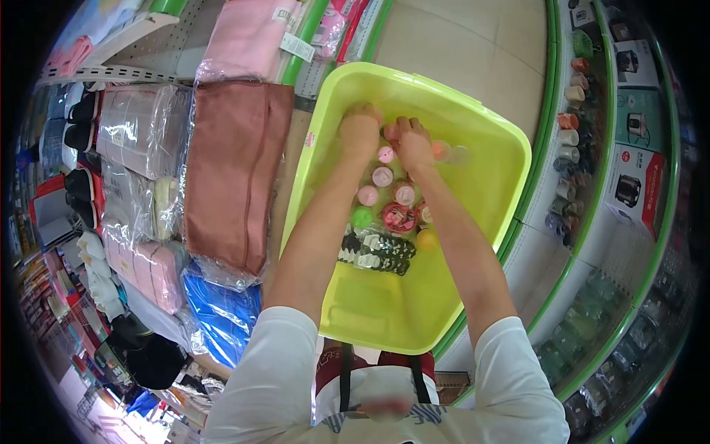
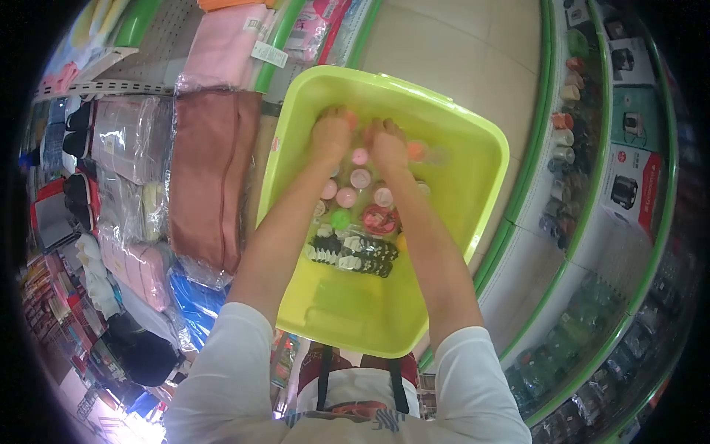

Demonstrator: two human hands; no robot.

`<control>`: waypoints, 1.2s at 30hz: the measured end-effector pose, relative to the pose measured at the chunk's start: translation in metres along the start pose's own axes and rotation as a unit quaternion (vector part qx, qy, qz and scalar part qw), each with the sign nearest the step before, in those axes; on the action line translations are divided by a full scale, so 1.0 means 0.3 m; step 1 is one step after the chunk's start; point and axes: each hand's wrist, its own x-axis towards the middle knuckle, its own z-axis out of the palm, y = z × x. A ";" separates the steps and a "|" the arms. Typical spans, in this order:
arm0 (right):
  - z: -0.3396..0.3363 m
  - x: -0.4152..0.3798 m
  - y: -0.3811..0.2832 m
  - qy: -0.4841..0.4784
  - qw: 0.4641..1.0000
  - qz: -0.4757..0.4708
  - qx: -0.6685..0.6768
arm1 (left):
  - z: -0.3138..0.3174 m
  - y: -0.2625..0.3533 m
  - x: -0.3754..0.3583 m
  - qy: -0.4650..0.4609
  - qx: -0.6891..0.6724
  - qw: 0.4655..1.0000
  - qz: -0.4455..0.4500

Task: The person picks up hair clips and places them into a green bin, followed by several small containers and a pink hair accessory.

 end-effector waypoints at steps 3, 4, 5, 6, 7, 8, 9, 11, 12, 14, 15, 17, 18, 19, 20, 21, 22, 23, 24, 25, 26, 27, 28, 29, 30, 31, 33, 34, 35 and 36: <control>0.007 0.020 -0.011 -0.095 0.995 0.038 -0.001 | -0.026 -0.013 -0.007 -0.013 -0.023 1.000 0.009; 0.013 0.023 -0.016 -0.098 0.995 0.036 0.000 | -0.044 -0.009 -0.013 -0.032 -0.022 0.999 0.019; 0.016 0.029 -0.019 -0.102 0.995 0.010 -0.008 | -0.043 -0.009 -0.014 -0.032 -0.023 0.999 0.017; 0.020 0.032 -0.017 -0.105 0.994 -0.014 -0.018 | -0.036 -0.007 -0.011 -0.018 -0.027 0.999 -0.001; 0.025 0.034 -0.017 -0.106 0.994 -0.014 -0.019 | -0.030 -0.005 -0.010 -0.004 -0.032 0.999 -0.017; 0.030 0.042 -0.021 -0.123 0.992 -0.007 -0.033 | -0.027 -0.006 -0.011 -0.002 -0.033 0.999 -0.018; 0.036 0.050 -0.025 -0.139 0.989 -0.002 -0.046 | -0.068 0.007 -0.020 -0.012 -0.041 0.999 -0.010; 0.042 0.048 -0.017 -0.136 0.990 -0.002 -0.032 | -0.107 0.022 -0.071 -0.022 -0.047 0.999 -0.004; 0.036 0.050 -0.024 -0.132 0.991 0.001 -0.018 | -0.110 0.029 -0.106 0.031 -0.038 0.998 0.033; 0.025 0.043 -0.035 -0.119 0.993 -0.006 -0.006 | -0.117 0.034 -0.146 0.082 -0.029 0.994 0.072; 0.027 0.031 -0.035 -0.109 0.994 -0.014 0.005 | -0.111 0.028 -0.167 0.050 -0.035 0.996 0.064; 0.038 0.031 -0.031 -0.112 0.993 -0.001 0.030 | -0.109 0.009 -0.190 0.022 -0.040 0.998 0.051; 0.050 0.032 -0.028 -0.113 0.992 0.013 0.055 | -0.118 -0.001 -0.195 0.022 -0.050 0.997 0.046; 0.062 0.027 -0.028 -0.113 0.992 0.009 0.055 | -0.128 -0.010 -0.199 0.022 -0.060 0.997 0.041; 0.071 0.015 -0.029 -0.065 0.997 0.022 0.041 | -0.139 -0.016 -0.207 0.026 -0.059 0.997 0.039; 0.070 -0.002 -0.038 -0.017 0.999 0.038 0.026 | -0.161 -0.014 -0.226 0.027 -0.085 0.996 0.025; 0.044 -0.027 -0.064 -0.016 0.999 0.036 0.026 | -0.176 -0.015 -0.248 0.028 -0.111 0.993 0.011; 0.013 -0.066 -0.091 -0.008 0.999 0.015 0.029 | -0.191 -0.014 -0.273 0.031 -0.112 0.993 0.011; -0.012 -0.095 -0.119 -0.001 0.999 -0.007 0.031 | -0.202 -0.017 -0.303 0.027 -0.139 0.990 -0.010; -0.007 -0.109 -0.126 0.000 0.999 -0.012 0.030 | -0.213 -0.018 -0.330 0.025 -0.167 0.985 -0.031; 0.001 -0.126 -0.134 -0.078 0.995 -0.056 0.021 | -0.224 -0.017 -0.364 0.028 -0.168 0.985 -0.033; 0.008 -0.143 -0.146 -0.156 0.983 -0.099 0.012 | -0.237 -0.014 -0.405 0.034 -0.202 0.977 -0.049; 0.010 -0.142 -0.173 -0.162 0.984 -0.070 -0.016 | -0.252 -0.009 -0.440 0.042 -0.236 0.969 -0.064; 0.021 -0.132 -0.177 -0.161 0.984 -0.074 -0.017 | -0.267 -0.002 -0.477 0.046 -0.237 0.968 -0.064; 0.056 -0.129 -0.170 -0.170 0.982 -0.058 -0.056 | -0.289 0.007 -0.518 0.030 -0.258 0.962 -0.080; 0.090 -0.130 -0.159 -0.177 0.979 -0.041 -0.096 | -0.306 0.014 -0.555 0.013 -0.281 0.955 -0.095; 0.149 -0.134 -0.129 -0.172 0.976 -0.057 -0.124 | -0.329 0.028 -0.615 0.031 -0.255 0.963 -0.083; 0.153 -0.129 -0.129 -0.171 0.972 -0.070 -0.149 | -0.338 0.032 -0.645 0.043 -0.226 0.970 -0.075; 0.152 -0.123 -0.124 -0.169 0.971 -0.078 -0.152 | -0.346 0.033 -0.671 0.051 -0.228 0.969 -0.078; 0.139 -0.122 -0.126 -0.159 0.980 -0.058 -0.109 | -0.354 0.031 -0.698 0.044 -0.248 0.964 -0.085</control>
